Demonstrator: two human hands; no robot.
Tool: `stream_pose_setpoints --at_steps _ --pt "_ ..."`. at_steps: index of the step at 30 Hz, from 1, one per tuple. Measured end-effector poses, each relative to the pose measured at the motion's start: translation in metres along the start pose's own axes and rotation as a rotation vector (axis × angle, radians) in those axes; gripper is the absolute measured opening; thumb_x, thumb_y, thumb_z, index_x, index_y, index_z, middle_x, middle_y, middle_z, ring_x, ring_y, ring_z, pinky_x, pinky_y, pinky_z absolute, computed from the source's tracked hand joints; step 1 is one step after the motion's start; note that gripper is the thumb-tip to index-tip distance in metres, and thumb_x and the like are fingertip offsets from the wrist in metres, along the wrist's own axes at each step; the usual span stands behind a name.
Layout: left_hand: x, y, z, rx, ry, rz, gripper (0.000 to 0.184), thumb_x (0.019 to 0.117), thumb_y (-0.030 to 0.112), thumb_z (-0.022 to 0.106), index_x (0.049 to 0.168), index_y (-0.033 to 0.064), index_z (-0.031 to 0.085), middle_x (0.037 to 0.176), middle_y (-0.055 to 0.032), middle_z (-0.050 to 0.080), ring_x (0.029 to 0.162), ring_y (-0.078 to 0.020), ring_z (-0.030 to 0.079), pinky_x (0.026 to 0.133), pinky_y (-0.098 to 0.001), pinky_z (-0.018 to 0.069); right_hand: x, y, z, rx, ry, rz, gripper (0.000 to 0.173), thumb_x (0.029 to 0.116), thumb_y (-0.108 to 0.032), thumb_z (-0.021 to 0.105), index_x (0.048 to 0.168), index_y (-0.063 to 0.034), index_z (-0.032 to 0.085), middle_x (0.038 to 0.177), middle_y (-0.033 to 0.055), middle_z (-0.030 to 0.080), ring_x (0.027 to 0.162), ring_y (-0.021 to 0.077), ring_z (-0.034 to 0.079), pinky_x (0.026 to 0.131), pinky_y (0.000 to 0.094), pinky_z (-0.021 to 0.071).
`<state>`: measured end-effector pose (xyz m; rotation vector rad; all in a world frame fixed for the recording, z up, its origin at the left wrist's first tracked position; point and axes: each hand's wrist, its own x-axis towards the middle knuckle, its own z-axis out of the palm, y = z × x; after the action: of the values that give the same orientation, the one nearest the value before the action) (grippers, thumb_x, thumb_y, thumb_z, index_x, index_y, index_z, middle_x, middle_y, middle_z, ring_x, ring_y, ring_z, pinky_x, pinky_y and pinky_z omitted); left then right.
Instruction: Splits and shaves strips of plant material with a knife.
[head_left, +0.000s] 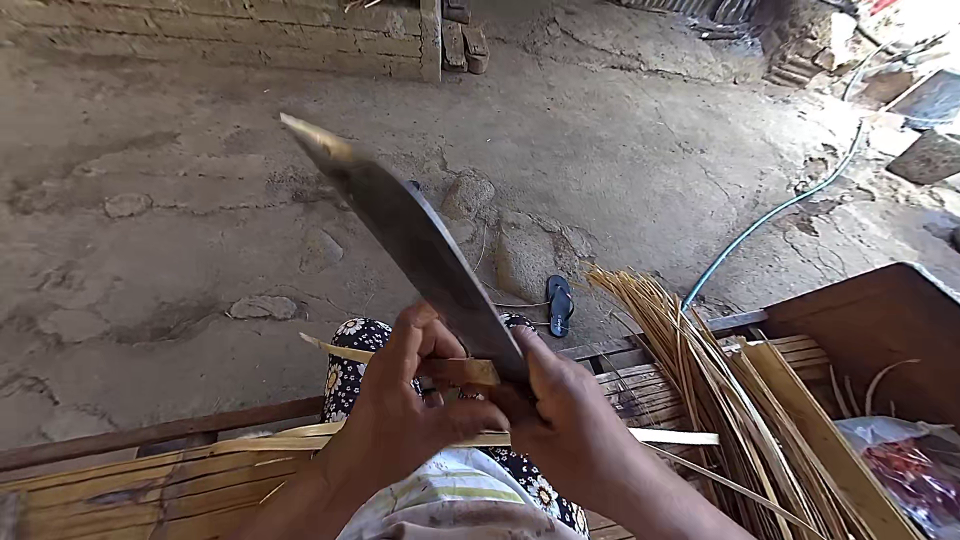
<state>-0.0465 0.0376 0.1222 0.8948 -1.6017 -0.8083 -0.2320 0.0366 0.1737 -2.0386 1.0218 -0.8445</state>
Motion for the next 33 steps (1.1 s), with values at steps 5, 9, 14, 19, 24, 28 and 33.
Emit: stream_pose_setpoints --at_steps 5,9,14,19,24,28,33 --pt "0.018 0.037 -0.018 0.065 0.074 0.124 0.032 0.0928 0.047 0.071 0.099 0.0161 0.067 0.079 0.0126 0.065 0.072 0.0082 0.06 0.064 -0.0102 0.0519 0.009 -0.011 0.032 0.808 0.053 -0.136 0.006 0.1032 -0.007 0.057 0.109 -0.0057 0.059 0.084 -0.0061 0.062 0.066 -0.0047 0.058 0.057 0.0135 0.0531" --pt "0.021 0.041 -0.019 -0.132 0.226 0.24 0.016 0.0994 0.035 0.066 0.092 0.0205 0.068 0.081 0.0154 0.064 0.074 0.0075 0.061 0.068 -0.0102 0.0524 0.021 -0.024 0.051 0.836 0.158 -0.238 0.006 0.1005 -0.001 0.058 0.106 -0.0005 0.06 0.085 -0.0002 0.063 0.067 -0.0013 0.059 0.059 0.016 0.0542" --pt "0.026 0.043 -0.029 -0.231 0.332 0.167 0.02 0.0999 0.038 0.064 0.088 0.0242 0.071 0.083 0.0143 0.064 0.079 0.002 0.063 0.073 -0.0157 0.0545 0.029 -0.025 0.053 0.824 0.146 -0.224 0.006 0.0986 0.001 0.062 0.103 0.0029 0.06 0.085 0.0039 0.066 0.063 0.0013 0.059 0.055 0.0175 0.0542" --pt "0.035 0.037 -0.04 -0.38 0.362 0.072 0.035 0.1007 0.047 0.059 0.086 0.0186 0.075 0.083 0.0043 0.07 0.083 -0.0118 0.07 0.083 -0.0345 0.061 0.028 -0.017 0.048 0.783 0.134 -0.207 0.004 0.0991 0.0 0.061 0.102 0.0018 0.059 0.083 0.0021 0.065 0.063 0.0 0.059 0.055 0.0157 0.0529" --pt "0.053 0.041 -0.059 -0.505 0.444 0.039 0.056 0.11 0.047 0.032 0.07 0.0185 0.059 0.061 0.0067 0.055 0.062 -0.0097 0.063 0.074 -0.0338 0.0628 0.021 -0.002 0.035 0.736 0.122 -0.162 0.004 0.0989 -0.001 0.061 0.102 -0.0004 0.06 0.084 0.0014 0.067 0.062 -0.0001 0.06 0.055 0.0157 0.0531" --pt "0.055 0.036 -0.081 -0.576 0.513 -0.009 0.068 0.1087 0.056 0.017 0.065 0.018 0.052 0.052 0.0063 0.044 0.048 -0.0093 0.052 0.057 -0.029 0.0571 0.013 0.013 0.023 0.731 0.132 -0.085 0.005 0.0994 -0.004 0.062 0.104 -0.0037 0.061 0.084 0.0002 0.069 0.059 0.0005 0.059 0.051 0.0159 0.0518" --pt "0.046 0.018 -0.138 -0.665 0.627 0.015 0.075 0.1047 0.061 0.001 0.067 0.0191 0.05 0.05 0.0069 0.041 0.042 -0.0051 0.041 0.043 -0.0188 0.0393 -0.006 0.053 -0.004 0.757 0.225 0.103 0.01 0.0966 -0.006 0.065 0.106 -0.009 0.066 0.086 0.004 0.075 0.051 0.0038 0.06 0.044 0.0184 0.0512"
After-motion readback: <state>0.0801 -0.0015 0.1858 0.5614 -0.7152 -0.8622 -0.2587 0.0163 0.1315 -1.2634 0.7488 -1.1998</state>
